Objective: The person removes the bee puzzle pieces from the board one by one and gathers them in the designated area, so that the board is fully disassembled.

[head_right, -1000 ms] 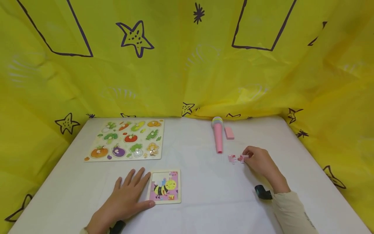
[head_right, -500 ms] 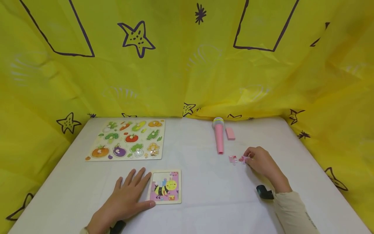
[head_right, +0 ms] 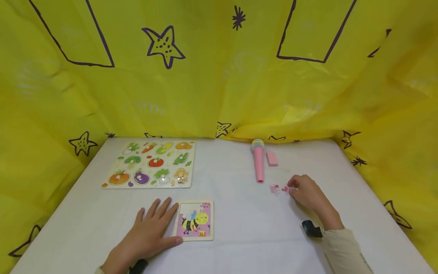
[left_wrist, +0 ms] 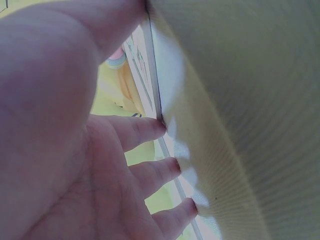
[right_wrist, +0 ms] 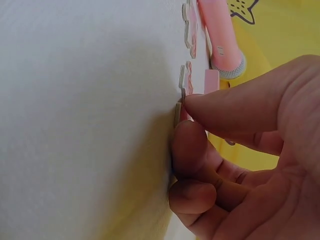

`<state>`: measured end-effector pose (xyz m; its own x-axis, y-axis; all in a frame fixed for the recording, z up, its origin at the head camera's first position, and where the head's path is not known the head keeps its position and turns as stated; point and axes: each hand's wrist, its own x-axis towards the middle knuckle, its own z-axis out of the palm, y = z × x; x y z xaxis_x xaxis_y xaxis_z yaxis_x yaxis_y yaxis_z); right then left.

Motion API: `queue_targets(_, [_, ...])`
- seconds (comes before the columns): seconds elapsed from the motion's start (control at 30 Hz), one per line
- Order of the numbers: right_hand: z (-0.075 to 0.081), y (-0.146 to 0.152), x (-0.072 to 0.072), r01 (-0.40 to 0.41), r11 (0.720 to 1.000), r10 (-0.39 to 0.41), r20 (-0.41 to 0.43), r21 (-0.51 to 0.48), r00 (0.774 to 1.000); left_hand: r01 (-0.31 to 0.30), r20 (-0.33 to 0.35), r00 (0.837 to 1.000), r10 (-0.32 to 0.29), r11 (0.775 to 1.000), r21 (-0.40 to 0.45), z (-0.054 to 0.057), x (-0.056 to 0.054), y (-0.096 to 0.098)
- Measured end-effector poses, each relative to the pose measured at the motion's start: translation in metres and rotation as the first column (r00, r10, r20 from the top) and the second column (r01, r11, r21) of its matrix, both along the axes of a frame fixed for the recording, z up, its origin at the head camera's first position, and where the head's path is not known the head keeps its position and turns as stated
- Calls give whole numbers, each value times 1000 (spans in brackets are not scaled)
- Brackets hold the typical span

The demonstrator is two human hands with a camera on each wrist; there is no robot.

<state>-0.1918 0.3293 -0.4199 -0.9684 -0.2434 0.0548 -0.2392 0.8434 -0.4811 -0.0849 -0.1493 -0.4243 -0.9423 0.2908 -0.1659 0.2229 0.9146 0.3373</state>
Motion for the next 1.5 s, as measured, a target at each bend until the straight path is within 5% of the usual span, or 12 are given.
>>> queue_targets(0.37, [3, -29, 12, 118, 989, -125, -74, -85, 989, -6, 18, 1000, 6, 1000, -1, -3, 3, 0])
queue_targets(0.6, [17, -62, 17, 108, 973, -140, -149, -204, 979, -12, 20, 1000, 12, 1000, -7, -2, 0, 2])
queue_targets(0.93, [15, -114, 25, -26, 954, -37, -203, -298, 979, -20, 28, 999, 20, 1000, 21, -3, 1, 1])
queue_targets(1.5, [3, -198, 46, -167, 932, 154, -65, -323, 986, -19, 14, 1000, 19, 1000, 0, -2, 2, 3])
